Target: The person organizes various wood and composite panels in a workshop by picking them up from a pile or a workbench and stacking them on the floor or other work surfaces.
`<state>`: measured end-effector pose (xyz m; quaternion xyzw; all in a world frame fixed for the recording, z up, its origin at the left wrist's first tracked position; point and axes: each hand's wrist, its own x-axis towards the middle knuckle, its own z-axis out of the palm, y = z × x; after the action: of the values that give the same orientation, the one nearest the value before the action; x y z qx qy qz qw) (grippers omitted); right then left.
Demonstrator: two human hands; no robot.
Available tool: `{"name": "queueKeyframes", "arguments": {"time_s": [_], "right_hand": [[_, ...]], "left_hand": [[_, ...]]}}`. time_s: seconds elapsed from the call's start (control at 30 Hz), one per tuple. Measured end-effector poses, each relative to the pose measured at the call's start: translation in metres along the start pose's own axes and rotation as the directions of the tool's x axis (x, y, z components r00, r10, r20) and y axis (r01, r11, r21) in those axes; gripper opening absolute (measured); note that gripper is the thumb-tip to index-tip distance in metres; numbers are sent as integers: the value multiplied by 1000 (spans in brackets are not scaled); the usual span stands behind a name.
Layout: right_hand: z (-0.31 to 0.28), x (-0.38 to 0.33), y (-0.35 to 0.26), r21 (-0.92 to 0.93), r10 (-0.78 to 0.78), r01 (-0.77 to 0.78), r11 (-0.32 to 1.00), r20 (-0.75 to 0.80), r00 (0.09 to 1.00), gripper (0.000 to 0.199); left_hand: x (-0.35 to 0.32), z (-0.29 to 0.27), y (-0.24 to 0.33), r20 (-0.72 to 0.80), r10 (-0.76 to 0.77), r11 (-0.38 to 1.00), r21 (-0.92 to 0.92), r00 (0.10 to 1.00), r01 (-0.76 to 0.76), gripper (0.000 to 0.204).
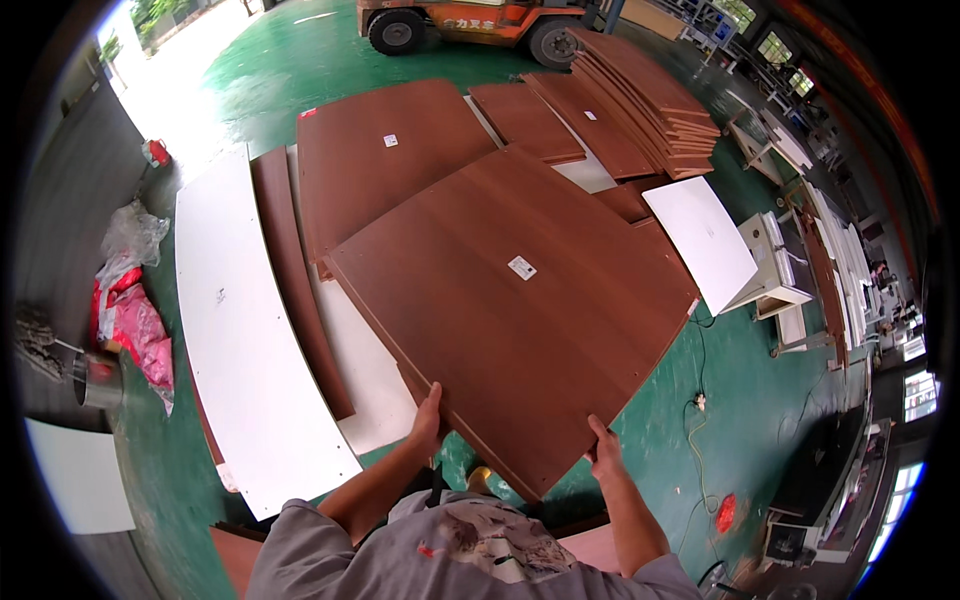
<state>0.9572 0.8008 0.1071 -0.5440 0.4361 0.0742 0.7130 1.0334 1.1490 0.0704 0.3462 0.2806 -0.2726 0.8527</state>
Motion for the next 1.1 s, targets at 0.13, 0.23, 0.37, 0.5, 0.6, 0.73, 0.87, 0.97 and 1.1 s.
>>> {"name": "queueKeyframes", "arguments": {"time_s": [0.13,0.23,0.37,0.5,0.6,0.73,0.87,0.97,1.1], "right_hand": [[-40,32,-45,-108,62,-68,992,-54,997,65],[-57,55,-70,-168,54,-68,983,-86,995,77],[-79,77,-76,-202,64,-91,975,-136,989,87],[-77,83,-74,-85,62,-79,993,-192,980,91],[-110,98,-49,6,135,-139,990,-255,957,95],[-63,113,-77,-265,141,-272,925,-425,894,100],[-96,117,-47,-334,55,-233,913,-465,884,101],[-131,109,-9,-247,103,-221,944,-415,904,91],[-105,124,-61,-33,255,-265,964,-185,949,74]], "left_hand": [[4,13,-33,3,-266,933,251,964,256,61],[12,11,-6,104,-529,566,783,842,259,55],[52,22,119,119,233,413,886,965,-209,36],[143,-20,253,335,698,-330,935,633,-131,63],[208,-18,285,120,335,-87,992,935,-96,65],[250,-74,321,-204,281,180,971,938,157,90],[243,18,316,-375,186,5,925,908,381,95],[254,32,303,-428,163,6,901,889,433,96],[313,-49,367,-351,-412,351,790,841,502,97]]}}
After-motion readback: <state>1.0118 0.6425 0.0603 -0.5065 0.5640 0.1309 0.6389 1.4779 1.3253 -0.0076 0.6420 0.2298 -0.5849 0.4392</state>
